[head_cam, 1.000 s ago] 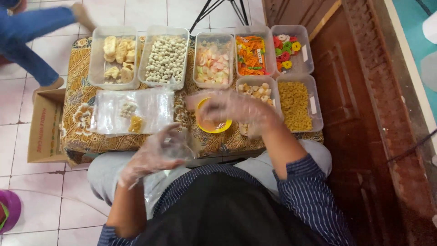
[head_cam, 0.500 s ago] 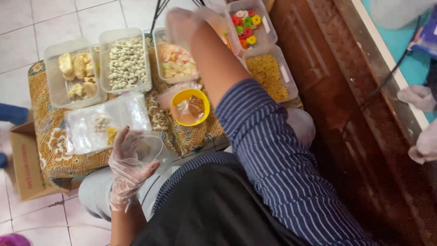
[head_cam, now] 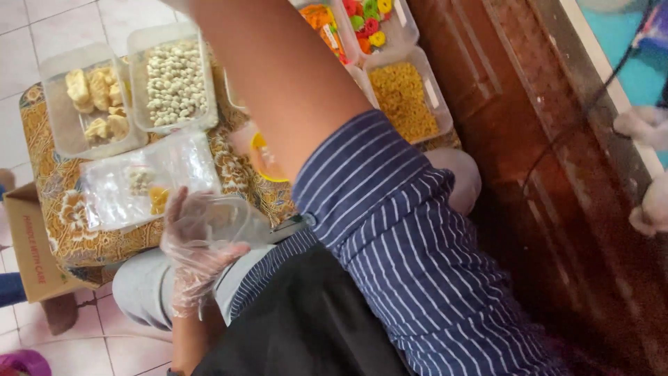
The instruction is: A person wearing gloves is manually selecting various snack items from multiple containers and placing them into a small plastic bag to create a mixed snack pack.
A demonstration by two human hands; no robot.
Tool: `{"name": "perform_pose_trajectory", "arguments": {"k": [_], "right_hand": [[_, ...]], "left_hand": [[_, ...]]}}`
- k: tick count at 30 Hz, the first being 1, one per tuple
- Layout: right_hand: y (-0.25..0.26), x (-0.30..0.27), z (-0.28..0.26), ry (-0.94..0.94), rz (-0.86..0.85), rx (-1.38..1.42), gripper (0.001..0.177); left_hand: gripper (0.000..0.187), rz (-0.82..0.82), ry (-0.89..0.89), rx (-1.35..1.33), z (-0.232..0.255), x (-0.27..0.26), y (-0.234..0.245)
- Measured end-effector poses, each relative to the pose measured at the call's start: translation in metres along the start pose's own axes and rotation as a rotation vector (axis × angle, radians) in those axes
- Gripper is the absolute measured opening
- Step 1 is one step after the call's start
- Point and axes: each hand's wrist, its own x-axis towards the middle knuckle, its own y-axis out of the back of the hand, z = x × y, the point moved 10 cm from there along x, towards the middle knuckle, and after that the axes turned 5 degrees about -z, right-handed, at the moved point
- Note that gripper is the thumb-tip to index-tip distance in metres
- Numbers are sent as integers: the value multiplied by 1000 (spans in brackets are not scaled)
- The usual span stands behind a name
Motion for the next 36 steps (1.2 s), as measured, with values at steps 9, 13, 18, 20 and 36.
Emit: {"name": "perform_pose_trajectory", "arguments": {"k": [9, 13, 18, 20, 36], "right_hand": [[-1, 20, -21, 18, 106, -92, 20], [-60, 77, -33, 54, 131, -127, 20], [-73, 13, -24, -157, -57, 422, 29], [-64, 18, -29, -198, -132, 494, 34], [-95, 52, -40, -464, 446, -854, 30]], "left_hand": [[119, -175, 293, -59, -22, 8, -26], [120, -171, 309, -65, -37, -4, -26], [119, -126, 298, -140, -58, -18, -28], [116, -140, 262, -135, -61, -8, -31], [112, -128, 195, -343, -53, 17, -40]]}}
